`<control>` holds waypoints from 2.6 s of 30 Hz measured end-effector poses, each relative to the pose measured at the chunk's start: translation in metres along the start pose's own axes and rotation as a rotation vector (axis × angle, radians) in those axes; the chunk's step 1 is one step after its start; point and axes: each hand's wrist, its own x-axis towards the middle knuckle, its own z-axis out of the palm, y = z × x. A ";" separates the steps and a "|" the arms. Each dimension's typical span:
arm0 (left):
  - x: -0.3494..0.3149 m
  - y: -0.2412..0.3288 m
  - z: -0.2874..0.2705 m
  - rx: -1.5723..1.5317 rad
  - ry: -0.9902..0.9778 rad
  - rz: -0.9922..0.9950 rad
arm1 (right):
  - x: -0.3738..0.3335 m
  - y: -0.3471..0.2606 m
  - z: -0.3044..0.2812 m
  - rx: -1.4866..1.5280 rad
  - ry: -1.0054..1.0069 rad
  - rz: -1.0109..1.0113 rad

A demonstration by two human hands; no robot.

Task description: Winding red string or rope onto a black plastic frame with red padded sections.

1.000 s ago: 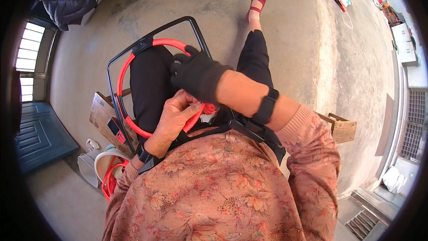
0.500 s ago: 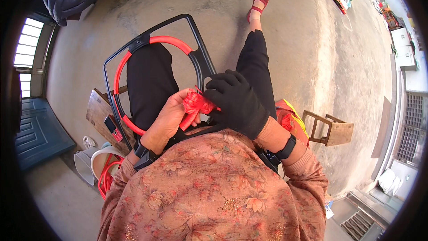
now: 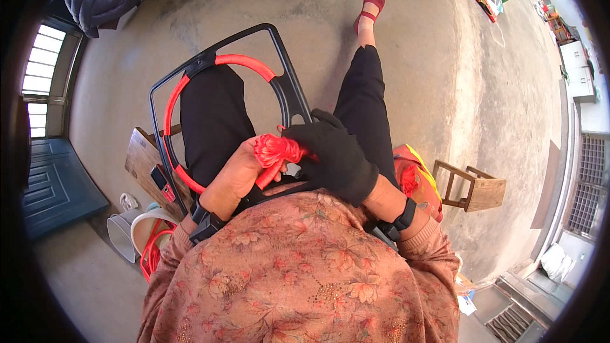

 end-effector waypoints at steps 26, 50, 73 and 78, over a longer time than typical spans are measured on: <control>0.004 0.009 0.006 -0.023 0.104 -0.053 | -0.111 0.056 -0.057 1.371 0.409 0.526; -0.002 0.002 0.007 0.171 0.126 0.123 | 0.071 0.104 -0.056 0.403 0.459 0.204; -0.004 0.010 0.017 0.112 0.031 0.087 | 0.024 -0.015 -0.013 -0.407 -0.231 -0.304; -0.002 0.010 0.008 0.147 -0.027 0.105 | 0.021 -0.003 -0.005 -0.296 -0.186 -0.299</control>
